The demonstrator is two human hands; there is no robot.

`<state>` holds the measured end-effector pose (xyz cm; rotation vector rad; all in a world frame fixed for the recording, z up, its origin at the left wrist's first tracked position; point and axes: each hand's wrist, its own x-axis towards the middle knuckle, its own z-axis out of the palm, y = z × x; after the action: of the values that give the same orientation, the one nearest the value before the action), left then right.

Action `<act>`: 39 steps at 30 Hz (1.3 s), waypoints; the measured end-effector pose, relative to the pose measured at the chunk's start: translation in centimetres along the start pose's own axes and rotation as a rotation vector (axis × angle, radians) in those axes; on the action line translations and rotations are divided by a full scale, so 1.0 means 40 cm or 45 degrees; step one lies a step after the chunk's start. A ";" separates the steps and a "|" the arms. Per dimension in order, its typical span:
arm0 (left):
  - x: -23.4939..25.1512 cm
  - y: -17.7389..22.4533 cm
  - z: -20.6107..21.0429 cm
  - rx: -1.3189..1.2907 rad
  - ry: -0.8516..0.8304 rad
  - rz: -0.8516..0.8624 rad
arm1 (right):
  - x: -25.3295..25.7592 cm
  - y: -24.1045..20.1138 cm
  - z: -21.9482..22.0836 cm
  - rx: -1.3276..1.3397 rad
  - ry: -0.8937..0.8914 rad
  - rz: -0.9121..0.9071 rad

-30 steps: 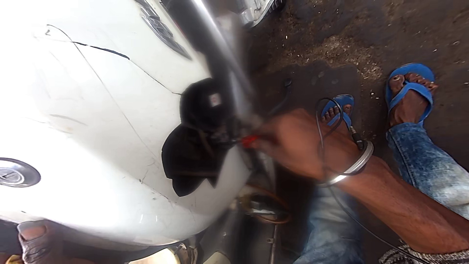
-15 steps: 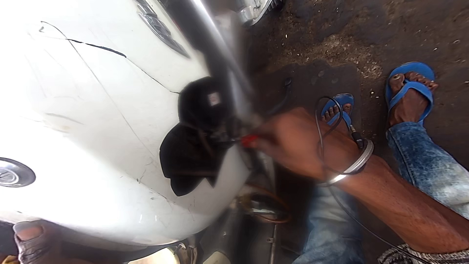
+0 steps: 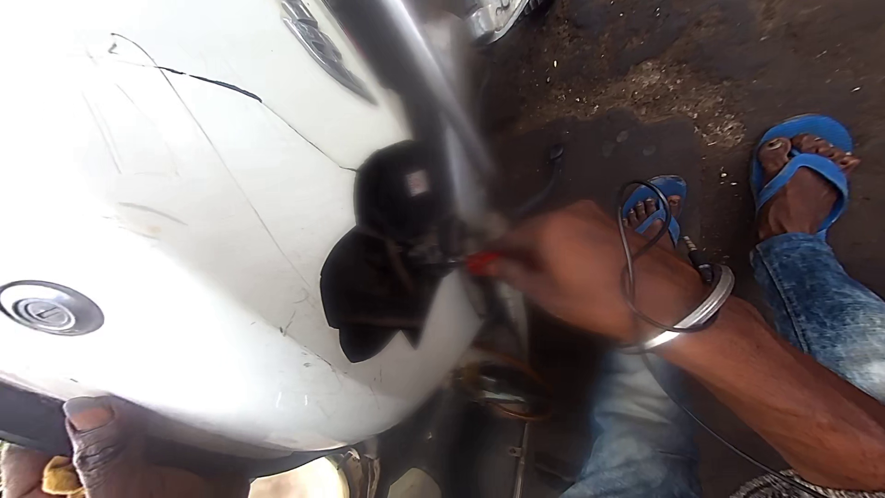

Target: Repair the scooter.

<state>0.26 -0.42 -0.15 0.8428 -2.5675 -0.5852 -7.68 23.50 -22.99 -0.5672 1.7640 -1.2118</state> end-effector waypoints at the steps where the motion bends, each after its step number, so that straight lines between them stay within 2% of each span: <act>1: -0.001 0.001 -0.002 0.011 0.002 -0.018 | 0.000 0.000 0.001 -0.014 0.010 -0.010; 7: -0.001 -0.007 -0.008 0.020 0.010 0.001 | -0.001 0.005 0.012 -0.020 0.079 -0.046; 22: -0.004 0.008 0.000 0.040 -0.022 -0.008 | 0.003 0.006 0.011 -0.008 0.053 -0.045; 26: 0.001 -0.006 -0.008 -0.012 -0.057 0.025 | -0.002 -0.004 0.003 0.004 0.016 0.028; 30: 0.001 -0.006 -0.008 -0.024 -0.067 0.023 | 0.011 -0.020 -0.012 -0.055 -0.117 0.140; 39: 0.001 0.000 -0.002 0.002 -0.046 0.016 | 0.012 -0.009 0.001 -0.101 -0.003 -0.050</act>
<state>0.29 -0.46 -0.07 0.8228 -2.6044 -0.6002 -7.92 22.98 -22.86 -0.6523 1.8128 -1.1713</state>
